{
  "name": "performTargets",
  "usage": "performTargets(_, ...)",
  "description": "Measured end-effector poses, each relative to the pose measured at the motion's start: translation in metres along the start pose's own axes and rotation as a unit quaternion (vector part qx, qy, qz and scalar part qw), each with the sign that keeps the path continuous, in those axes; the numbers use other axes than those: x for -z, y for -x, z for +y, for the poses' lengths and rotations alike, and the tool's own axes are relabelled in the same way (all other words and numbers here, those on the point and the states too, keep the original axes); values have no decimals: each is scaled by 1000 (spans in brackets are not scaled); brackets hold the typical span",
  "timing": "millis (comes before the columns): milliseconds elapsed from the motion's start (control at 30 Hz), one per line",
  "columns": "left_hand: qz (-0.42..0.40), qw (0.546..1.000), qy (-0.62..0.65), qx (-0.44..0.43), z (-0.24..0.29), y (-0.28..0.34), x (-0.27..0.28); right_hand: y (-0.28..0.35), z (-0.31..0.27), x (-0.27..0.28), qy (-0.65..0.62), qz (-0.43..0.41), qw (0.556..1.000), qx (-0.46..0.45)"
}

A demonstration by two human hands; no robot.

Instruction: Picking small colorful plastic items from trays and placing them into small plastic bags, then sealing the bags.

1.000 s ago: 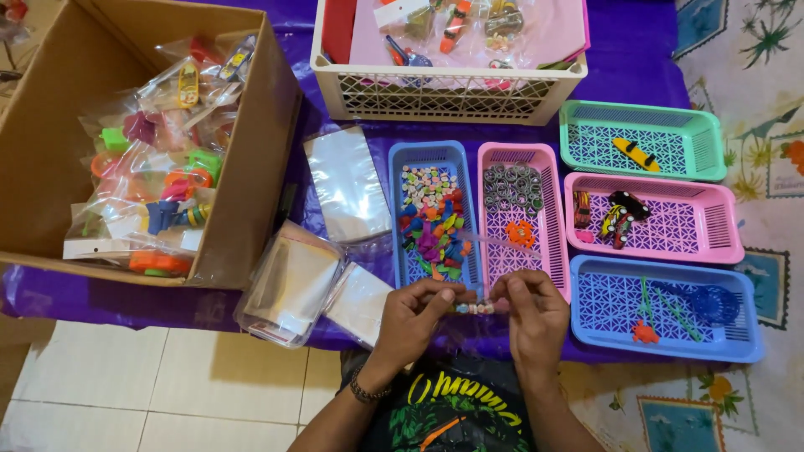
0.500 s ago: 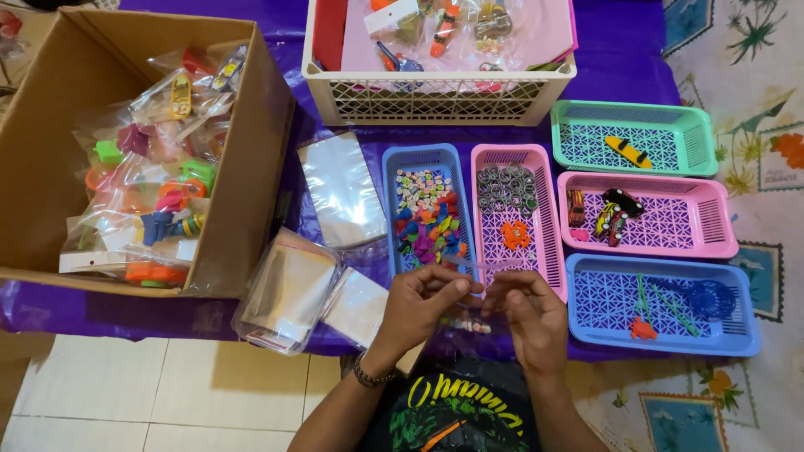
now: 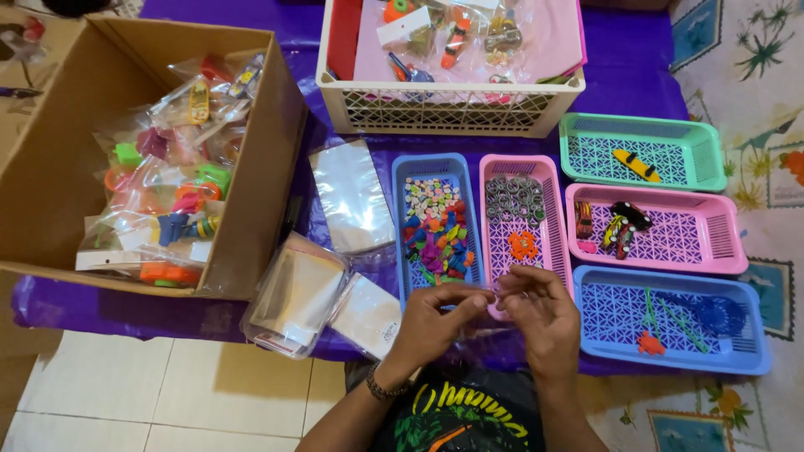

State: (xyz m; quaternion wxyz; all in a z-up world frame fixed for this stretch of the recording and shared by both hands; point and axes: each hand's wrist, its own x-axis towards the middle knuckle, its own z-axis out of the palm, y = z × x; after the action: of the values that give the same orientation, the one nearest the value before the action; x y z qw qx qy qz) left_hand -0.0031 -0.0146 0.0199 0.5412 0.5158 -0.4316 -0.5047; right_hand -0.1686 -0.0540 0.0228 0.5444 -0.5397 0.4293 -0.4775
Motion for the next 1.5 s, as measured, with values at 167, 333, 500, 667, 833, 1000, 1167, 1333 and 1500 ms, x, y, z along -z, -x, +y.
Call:
performTargets(167,-16,997,-71,20,6,2,-2,-9,2,5,61,-64,996,7)
performTargets(333,-6,996,-84,21,-2,5,-2,-8,3,2,94,-31,994,-53)
performTargets(500,-7,996,-84,-28,-2,6,-7,0,15,-1,101,17,995,16)
performTargets(667,-16,996,-85,-34,-4,8,-9,5,20,-8,89,59,993,59)
performTargets(833,0,998,-60,-26,-1,7,-1,0,7,-12,139,42,988,58)
performTargets(1000,17,996,-86,-33,0,9,3,-4,-3,-10,257,-5,942,215)
performTargets(1167,14,994,-92,-54,-3,10,5,0,-17,-10,303,-43,928,210)
performTargets(1333,4,983,-148,-111,2,10,4,2,-16,-11,308,-47,926,211)
performTargets(1500,0,985,-149,-81,-4,9,3,2,0,-12,284,-14,932,225)
